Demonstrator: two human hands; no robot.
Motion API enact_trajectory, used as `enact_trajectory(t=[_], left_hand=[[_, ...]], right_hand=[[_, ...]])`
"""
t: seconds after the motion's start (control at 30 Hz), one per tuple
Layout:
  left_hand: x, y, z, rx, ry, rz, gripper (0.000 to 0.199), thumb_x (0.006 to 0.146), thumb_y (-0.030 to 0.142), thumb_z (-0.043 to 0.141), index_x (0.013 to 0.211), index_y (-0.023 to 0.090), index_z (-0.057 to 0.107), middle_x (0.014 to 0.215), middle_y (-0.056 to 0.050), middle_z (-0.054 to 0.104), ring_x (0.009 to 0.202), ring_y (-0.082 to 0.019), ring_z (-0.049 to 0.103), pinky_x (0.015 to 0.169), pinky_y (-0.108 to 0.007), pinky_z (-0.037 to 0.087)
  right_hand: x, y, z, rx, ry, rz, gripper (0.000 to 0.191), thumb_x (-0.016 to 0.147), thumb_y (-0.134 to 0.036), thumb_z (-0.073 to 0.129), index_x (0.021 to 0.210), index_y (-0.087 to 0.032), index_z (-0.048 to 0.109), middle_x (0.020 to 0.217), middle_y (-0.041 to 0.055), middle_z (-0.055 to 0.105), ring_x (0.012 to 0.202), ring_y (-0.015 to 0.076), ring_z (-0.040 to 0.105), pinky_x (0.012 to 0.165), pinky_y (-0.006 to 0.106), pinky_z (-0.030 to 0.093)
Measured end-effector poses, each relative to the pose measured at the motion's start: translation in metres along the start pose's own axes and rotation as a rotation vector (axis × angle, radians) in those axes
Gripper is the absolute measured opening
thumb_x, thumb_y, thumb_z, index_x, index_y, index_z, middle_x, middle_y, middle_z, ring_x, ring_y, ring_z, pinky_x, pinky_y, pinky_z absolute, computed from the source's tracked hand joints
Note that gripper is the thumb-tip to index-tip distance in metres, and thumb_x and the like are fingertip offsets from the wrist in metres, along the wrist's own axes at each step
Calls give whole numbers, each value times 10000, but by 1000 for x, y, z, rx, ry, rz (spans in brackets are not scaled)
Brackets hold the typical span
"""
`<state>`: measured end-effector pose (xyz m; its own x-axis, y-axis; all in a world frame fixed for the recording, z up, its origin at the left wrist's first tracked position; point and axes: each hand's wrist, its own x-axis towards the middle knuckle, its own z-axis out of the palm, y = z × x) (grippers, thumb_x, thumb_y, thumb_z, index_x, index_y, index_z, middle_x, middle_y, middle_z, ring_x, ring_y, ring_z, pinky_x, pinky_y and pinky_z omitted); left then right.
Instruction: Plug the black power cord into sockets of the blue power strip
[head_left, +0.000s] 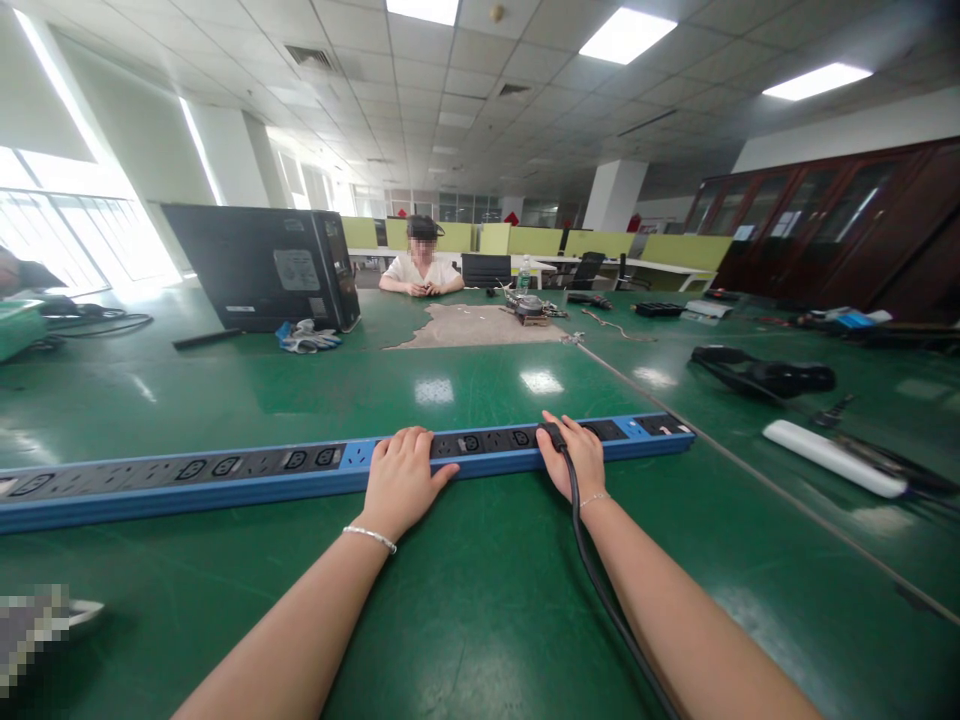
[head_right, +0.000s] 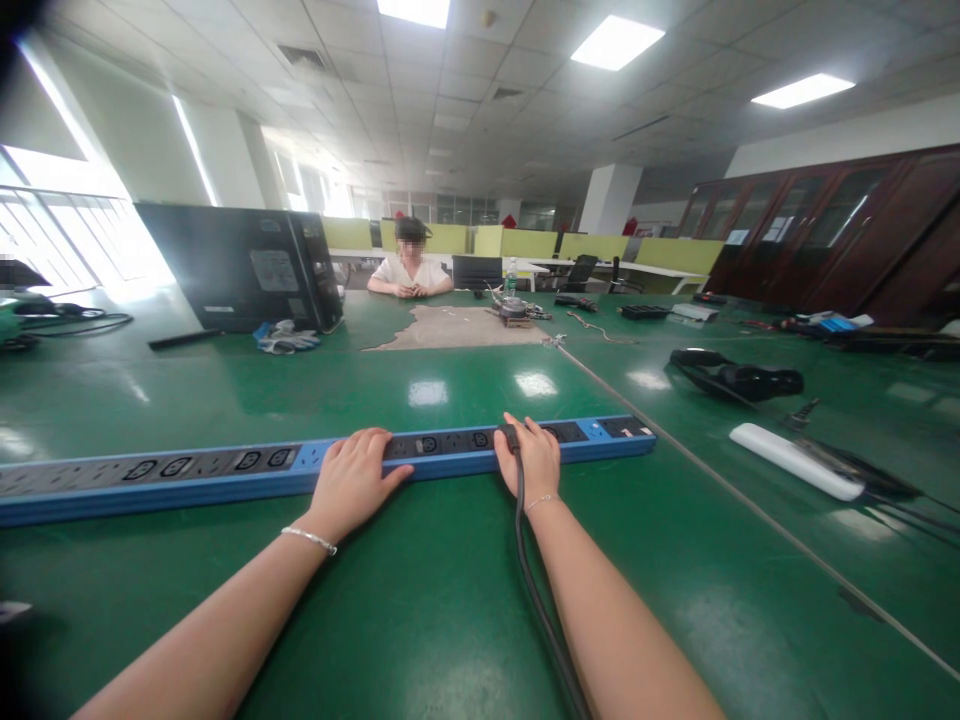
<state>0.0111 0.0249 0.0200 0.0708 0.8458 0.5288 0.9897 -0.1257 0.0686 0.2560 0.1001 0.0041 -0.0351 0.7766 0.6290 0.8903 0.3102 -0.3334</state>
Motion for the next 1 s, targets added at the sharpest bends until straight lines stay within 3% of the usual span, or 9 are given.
enact_trajectory(t=[0.83,1.0], left_hand=[[0,-1,1,13,10,5,440,800,498,477,1090,169,513,1137,-117,583,1098,-264,493,907,-407,356],[0,-1,1,24,6,13,441,808,503,463,1088,165,510,1137,-115,585,1095,-266,493,904,-407,354]], right_hand=[[-1,-3,4,64,35,30,354,873,-406,389,1045,-212,630,1032,69,677,1098,217,537,1002,431,247],[10,3,-1,373,75,208,462,872,-493,327,1081,-194,611,973,79,691,944,207,617,887,355,409]])
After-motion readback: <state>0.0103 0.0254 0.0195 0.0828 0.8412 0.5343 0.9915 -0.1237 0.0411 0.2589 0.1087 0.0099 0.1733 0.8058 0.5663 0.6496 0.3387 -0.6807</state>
